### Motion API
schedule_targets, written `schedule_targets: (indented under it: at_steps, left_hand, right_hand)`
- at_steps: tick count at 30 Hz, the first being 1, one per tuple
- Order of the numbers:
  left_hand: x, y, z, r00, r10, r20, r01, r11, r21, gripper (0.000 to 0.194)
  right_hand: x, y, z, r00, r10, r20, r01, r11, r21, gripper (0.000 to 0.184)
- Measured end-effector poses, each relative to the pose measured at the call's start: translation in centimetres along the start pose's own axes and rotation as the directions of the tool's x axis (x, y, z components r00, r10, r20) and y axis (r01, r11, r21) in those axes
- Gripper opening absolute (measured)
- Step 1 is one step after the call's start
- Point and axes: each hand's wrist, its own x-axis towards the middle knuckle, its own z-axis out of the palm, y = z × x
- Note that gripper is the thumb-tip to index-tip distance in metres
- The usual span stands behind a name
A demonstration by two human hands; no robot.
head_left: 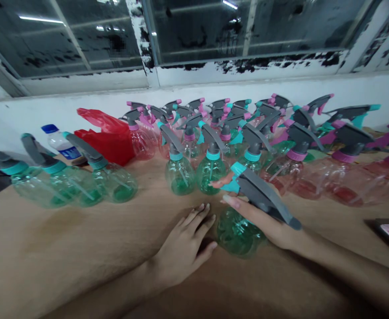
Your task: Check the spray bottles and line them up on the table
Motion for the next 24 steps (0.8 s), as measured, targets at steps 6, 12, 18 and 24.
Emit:
schedule_targets:
  at_steps: [6, 12, 18, 24]
  left_hand:
    - [0.0, 0.09, -0.12, 1.0, 0.004, 0.014, -0.004, 1.0, 0.009, 0.05]
    - [-0.11, 0.14, -0.14, 1.0, 0.004, 0.004, -0.004, 1.0, 0.0, 0.049]
    - [-0.11, 0.12, -0.04, 1.0, 0.002, 0.0, -0.002, 1.0, -0.016, 0.05]
    - [-0.02, 0.06, -0.08, 1.0, 0.002, 0.008, -0.002, 1.0, -0.015, 0.05]
  right_hand:
    - [-0.07, -0.06, -0.05, 1.0, -0.027, -0.014, 0.026, 1.0, -0.012, 0.019]
    - [-0.18, -0.07, -0.17, 0.999, -0.025, -0.02, 0.025, 0.999, -0.02, 0.018]
    - [-0.02, -0.01, 0.04, 0.999, -0.03, -0.028, 0.03, 1.0, 0.005, 0.019]
    - [-0.07, 0.37, 0.16, 0.999, -0.037, -0.024, 0.038, 0.999, 0.02, 0.02]
